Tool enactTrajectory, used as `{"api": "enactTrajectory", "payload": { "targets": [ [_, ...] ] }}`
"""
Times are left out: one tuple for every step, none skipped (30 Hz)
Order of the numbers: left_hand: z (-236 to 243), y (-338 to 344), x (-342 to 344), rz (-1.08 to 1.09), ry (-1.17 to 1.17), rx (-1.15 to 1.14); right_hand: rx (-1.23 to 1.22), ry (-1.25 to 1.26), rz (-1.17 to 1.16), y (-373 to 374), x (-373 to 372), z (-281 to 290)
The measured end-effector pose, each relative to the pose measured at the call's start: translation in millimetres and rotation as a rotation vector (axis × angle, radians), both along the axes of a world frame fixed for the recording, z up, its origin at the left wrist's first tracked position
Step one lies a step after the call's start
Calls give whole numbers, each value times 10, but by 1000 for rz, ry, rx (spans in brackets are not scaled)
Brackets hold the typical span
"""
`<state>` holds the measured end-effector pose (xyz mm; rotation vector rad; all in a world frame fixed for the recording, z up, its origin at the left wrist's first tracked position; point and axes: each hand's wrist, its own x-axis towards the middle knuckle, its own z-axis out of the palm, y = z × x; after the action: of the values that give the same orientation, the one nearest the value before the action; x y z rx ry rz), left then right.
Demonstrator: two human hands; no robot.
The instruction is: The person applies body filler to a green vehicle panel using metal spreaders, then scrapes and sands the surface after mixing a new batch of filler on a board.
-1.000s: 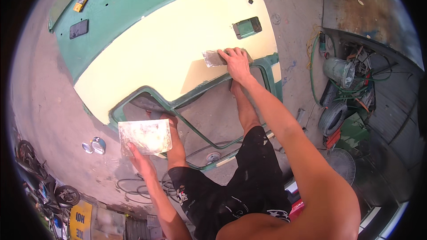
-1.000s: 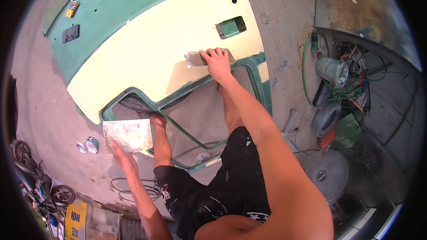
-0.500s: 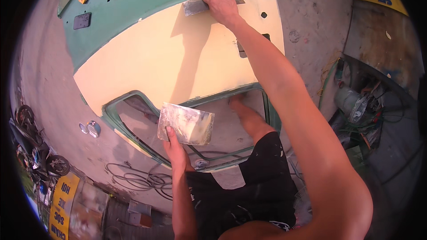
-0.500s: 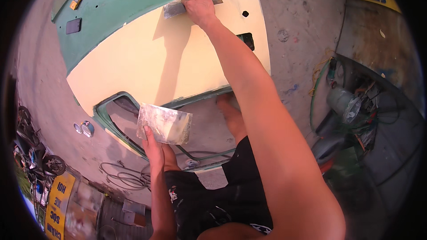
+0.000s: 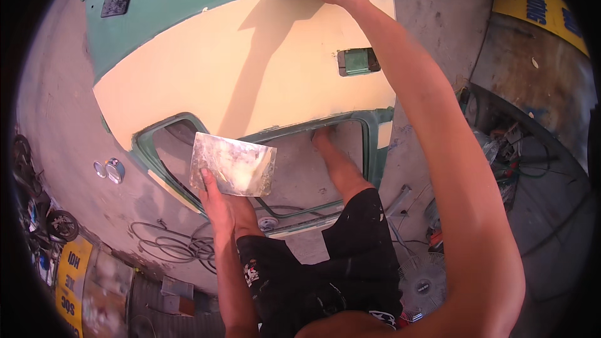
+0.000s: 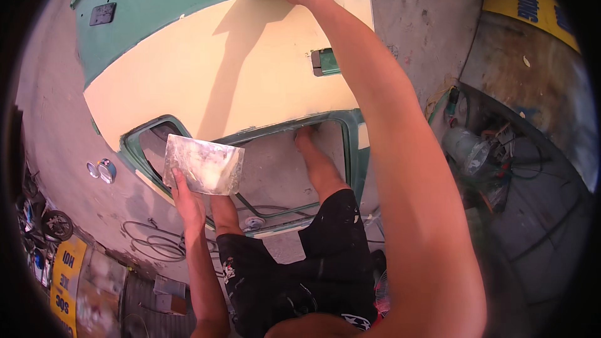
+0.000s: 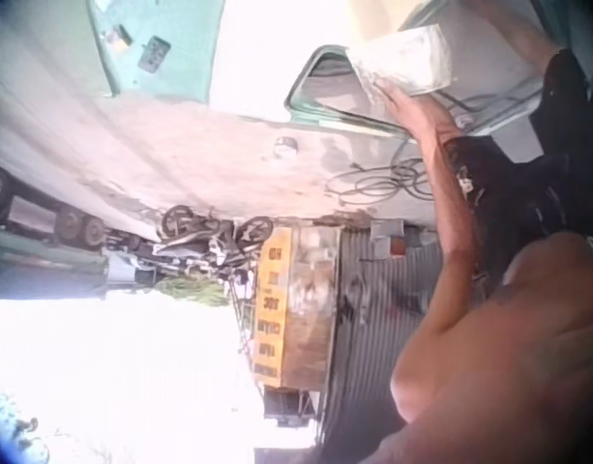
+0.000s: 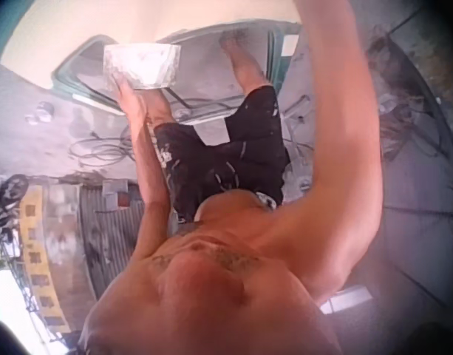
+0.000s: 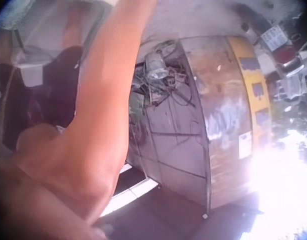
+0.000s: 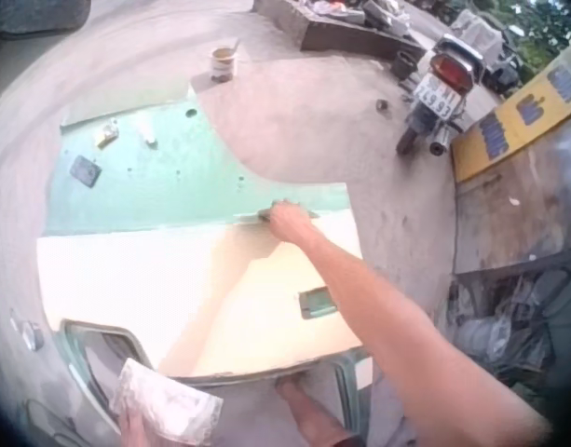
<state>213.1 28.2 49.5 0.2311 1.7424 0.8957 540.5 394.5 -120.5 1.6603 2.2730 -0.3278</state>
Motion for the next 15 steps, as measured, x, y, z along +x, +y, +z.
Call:
{"api": "enactTrajectory", "payload": {
  "targets": [
    [-42, -15, -6, 24, 12, -31, 7, 92, 25, 183, 72, -161],
    [-33, 17, 7, 126, -36, -52, 13, 194, 53, 279, 82, -313],
    [-68, -21, -15, 125, -32, -77, -12, 197, 49, 249, -20, -291],
    [-39, -95, -82, 191, 4, -93, -39, 192, 93, 185, -241, -118],
    [-33, -100, -109, 248, 28, -89, -45, 174, 130, 128, -322, 44],
    [-34, -111, -107, 262, 25, -85, -94, 191, 173, 19, -336, 75],
    [-31, -128, -115, 262, 29, -81, -30, 139, 150, -283, -410, 277],
    [-46, -91, -53, 226, 4, -68, -12, 37, 168, -468, -182, 7],
    [-46, -36, -1, 207, -12, -50, 47, 61, 201, -773, -55, -86],
    [56, 75, 109, 204, -2, -30, 31, 71, 194, -1067, 51, -87],
    [117, 148, 154, 210, -4, -8, -3, 29, 242, -1317, 179, 35],
    [164, 233, 205, 177, -15, 22, 5, 50, 270, -1575, 428, 73],
    [225, 286, 246, 150, -19, 49, 9, 78, 303, -1781, 653, 80],
    [298, 350, 274, 153, -22, 66, -27, 40, 399, -1890, 828, 103],
    [346, 424, 298, 113, -2, 82, -64, -4, 492, -1906, 996, 125]
  ]
}}
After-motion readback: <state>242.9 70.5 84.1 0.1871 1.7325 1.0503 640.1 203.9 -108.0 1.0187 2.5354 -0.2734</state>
